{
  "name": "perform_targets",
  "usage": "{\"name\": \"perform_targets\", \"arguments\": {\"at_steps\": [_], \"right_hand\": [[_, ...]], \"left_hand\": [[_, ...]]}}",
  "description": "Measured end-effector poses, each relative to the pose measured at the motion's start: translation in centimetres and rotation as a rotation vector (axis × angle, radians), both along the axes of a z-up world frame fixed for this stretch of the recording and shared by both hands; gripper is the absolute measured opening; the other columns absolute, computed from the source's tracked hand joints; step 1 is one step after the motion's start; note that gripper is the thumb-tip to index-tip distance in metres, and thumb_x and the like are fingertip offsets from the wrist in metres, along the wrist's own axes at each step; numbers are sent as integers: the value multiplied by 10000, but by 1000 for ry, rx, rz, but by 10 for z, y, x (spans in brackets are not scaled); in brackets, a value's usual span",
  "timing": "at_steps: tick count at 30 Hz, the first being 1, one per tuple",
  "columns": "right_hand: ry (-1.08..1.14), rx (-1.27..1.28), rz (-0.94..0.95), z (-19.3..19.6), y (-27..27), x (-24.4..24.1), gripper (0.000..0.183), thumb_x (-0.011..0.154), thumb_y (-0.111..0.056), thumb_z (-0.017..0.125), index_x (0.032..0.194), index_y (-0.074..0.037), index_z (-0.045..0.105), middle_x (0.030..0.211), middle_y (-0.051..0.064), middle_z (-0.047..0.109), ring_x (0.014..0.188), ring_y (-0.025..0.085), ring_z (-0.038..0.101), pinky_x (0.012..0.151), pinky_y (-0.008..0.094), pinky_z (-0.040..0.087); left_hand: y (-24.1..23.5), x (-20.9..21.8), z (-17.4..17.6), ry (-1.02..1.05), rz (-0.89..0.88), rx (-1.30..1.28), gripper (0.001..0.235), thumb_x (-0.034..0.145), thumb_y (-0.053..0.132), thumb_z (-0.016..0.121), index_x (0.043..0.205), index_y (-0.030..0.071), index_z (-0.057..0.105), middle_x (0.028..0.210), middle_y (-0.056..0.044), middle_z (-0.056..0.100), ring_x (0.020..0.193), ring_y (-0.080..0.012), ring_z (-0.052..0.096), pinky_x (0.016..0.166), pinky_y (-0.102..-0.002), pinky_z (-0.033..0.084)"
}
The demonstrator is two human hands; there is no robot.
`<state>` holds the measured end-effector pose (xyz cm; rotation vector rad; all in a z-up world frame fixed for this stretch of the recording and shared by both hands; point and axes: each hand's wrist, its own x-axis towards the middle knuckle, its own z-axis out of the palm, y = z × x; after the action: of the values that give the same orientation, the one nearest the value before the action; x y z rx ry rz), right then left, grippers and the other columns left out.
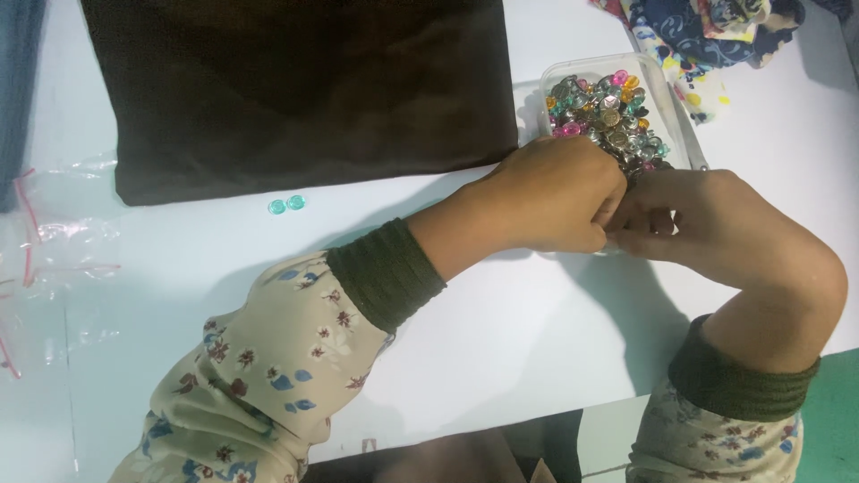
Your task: Sorting and packaging small decorative beads into plastic bags
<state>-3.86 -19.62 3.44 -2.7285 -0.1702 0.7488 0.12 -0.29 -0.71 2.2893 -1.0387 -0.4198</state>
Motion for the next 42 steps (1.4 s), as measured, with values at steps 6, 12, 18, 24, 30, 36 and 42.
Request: {"name": "perform_targets", "arguments": {"at_steps": [6,12,18,24,30,36,42], "right_hand": [[-176,199,-62,5,-3,-4,96,799,-147,834,806,-105,747,647,35,554,569,162,403,459,316,365],[-517,302,63,13,26,-14,184,791,-81,840,963,-58,779,772,61,687,670,138,585,645,262,461],[-710,572,374,20,122,-27,109,911,-84,813,929,-17,730,745,74,646,631,145,552,552,248,431],[-679,744,276,-73,201,-21,156,781,-184,889,899,-137,798,669,26,660,565,171,613,520,270,541],[-711,775,276,-75,253,-23,106,830,-63,827,918,-41,771,693,87,664,599,216,641,518,307,520],[-810,731,351,-86,269,-22,114,828,-25,802,932,-64,773,735,60,665,648,190,639,513,298,526],[-815,757,369,-81,272,-23,152,817,35,780,957,-26,772,731,104,694,630,232,658,521,308,514]], "left_hand": [[2,-6,-3,-122,83,-249,68,669,166,641,654,228,663,723,51,736,773,-275,715,580,-476,513],[62,-33,10,-265,183,-474,53,767,172,676,769,212,641,834,66,668,965,-233,625,564,-445,503],[186,-65,11,-409,358,-520,150,868,50,730,933,156,646,885,18,666,840,-206,562,737,-337,438],[278,-92,-27,-493,624,-470,142,828,118,821,903,170,712,797,26,691,676,-173,620,646,-286,502],[299,-99,-34,-375,642,-454,228,758,68,831,938,137,710,789,-43,736,720,-247,673,636,-332,534],[277,-110,-43,-430,682,-406,290,734,51,842,963,157,699,829,-30,754,731,-213,687,683,-338,551],[276,-108,-34,-516,653,-336,240,764,16,838,928,107,688,768,-70,707,685,-240,684,716,-359,557]]}}
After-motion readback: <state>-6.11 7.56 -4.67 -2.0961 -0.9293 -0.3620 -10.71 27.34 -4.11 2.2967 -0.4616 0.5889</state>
